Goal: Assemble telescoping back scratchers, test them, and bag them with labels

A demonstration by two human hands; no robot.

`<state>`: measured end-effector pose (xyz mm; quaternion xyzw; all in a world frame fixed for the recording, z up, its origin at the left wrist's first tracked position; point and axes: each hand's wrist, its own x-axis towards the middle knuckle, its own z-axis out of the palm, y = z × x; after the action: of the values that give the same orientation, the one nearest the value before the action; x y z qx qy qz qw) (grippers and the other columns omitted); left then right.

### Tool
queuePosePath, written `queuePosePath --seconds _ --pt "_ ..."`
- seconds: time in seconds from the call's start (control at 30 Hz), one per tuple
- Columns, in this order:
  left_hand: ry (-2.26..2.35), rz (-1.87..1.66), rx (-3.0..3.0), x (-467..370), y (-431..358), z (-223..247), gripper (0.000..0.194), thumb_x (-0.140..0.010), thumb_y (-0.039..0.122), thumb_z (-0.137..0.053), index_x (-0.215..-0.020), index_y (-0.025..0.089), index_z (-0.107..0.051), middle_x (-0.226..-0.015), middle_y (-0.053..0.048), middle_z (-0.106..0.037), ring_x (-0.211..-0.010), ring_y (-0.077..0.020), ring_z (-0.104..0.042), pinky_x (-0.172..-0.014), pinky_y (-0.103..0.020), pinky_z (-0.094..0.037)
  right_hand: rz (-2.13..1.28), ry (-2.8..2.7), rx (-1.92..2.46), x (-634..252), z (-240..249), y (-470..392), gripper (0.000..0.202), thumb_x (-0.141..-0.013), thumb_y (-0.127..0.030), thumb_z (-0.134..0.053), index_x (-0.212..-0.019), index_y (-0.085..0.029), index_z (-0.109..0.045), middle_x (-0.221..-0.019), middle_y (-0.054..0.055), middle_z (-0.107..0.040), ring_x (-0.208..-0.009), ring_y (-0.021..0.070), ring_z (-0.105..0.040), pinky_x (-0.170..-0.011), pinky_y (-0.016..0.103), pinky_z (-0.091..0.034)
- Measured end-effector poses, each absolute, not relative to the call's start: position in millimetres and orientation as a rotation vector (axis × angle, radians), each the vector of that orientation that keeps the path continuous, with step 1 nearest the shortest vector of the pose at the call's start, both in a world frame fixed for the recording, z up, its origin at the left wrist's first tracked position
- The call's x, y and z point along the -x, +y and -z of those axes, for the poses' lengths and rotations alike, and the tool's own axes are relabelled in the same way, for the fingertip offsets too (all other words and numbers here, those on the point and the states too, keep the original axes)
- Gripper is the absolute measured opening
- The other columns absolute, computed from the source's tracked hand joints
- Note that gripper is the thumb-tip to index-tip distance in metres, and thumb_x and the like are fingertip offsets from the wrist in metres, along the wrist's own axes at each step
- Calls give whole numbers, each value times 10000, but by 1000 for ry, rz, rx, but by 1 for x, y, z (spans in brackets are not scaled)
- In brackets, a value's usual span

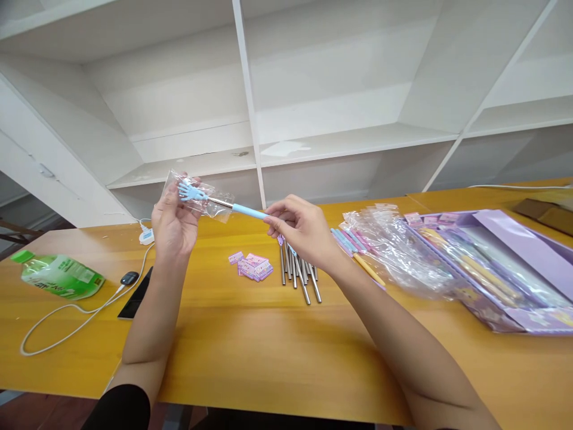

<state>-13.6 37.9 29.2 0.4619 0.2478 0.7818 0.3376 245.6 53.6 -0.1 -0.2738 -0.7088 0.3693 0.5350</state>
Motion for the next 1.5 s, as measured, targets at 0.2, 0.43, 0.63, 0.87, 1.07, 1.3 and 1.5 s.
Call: queuePosePath --seconds 0.2,0.43,0.63,0.87,1.07,1.3,1.5 --pt "675 -2081 -1235 6 35 -27 364 -849 450 -912 -1071 188 -792 -1167 -100 -817 -1007 -221 -806 -953 -333 -676 -871 -1643 641 -241 12 65 358 -891 -553 -823 -939 -211 -728 -913 36 -681 -731 179 -760 -626 335 -662" --pt "661 -2020 -1215 -6 35 -20 392 -847 463 -914 -1086 185 -773 -1170 -106 -808 -1092 -261 -801 -1025 -400 -653 -908 -1585 623 -237 14 65 375 -869 -540 -848 -949 -212 -683 -848 30 -719 -723 176 -752 -714 369 -678" --pt "608 -1910 -1212 -20 32 -14 334 -872 450 -891 -1045 186 -782 -1157 -98 -816 -1097 -254 -799 -1053 -417 -641 -838 -1571 658 -237 16 62 335 -882 -489 -848 -974 -225 -663 -861 20 -747 -719 180 -761 -694 364 -658" --pt "636 -1866 -1161 -25 37 -7 296 -883 424 -877 -1047 195 -785 -1189 -103 -811 -1108 -253 -793 -996 -412 -655 -626 -1677 668 -242 13 60 243 -936 -433 -797 -1019 -249 -662 -1020 31 -725 -785 168 -747 -721 372 -639" --pt "652 -1950 -1143 -12 42 -10 277 -909 439 -849 -1054 215 -777 -1219 -88 -803 -1125 -227 -782 -989 -364 -647 -748 -1724 467 -249 3 57 187 -951 -393 -774 -1070 -259 -722 -1115 52 -664 -986 189 -725 -944 414 -667" --pt "627 -1802 -1149 -30 35 -6 317 -892 441 -868 -1045 183 -763 -1149 -98 -810 -1034 -236 -805 -946 -383 -668 -97 -1842 507 -251 0 49 110 -1011 -297 -724 -903 -291 -741 -895 -5 -810 -793 180 -717 -735 396 -520" --pt "631 -1623 -1159 -54 26 8 394 -890 471 -864 -1080 144 -755 -1161 -154 -806 -1119 -298 -789 -953 -414 -667 253 -1922 474 -249 7 48 192 -1051 -266 -655 -898 -308 -763 -895 -52 -843 -703 138 -742 -607 378 -322"
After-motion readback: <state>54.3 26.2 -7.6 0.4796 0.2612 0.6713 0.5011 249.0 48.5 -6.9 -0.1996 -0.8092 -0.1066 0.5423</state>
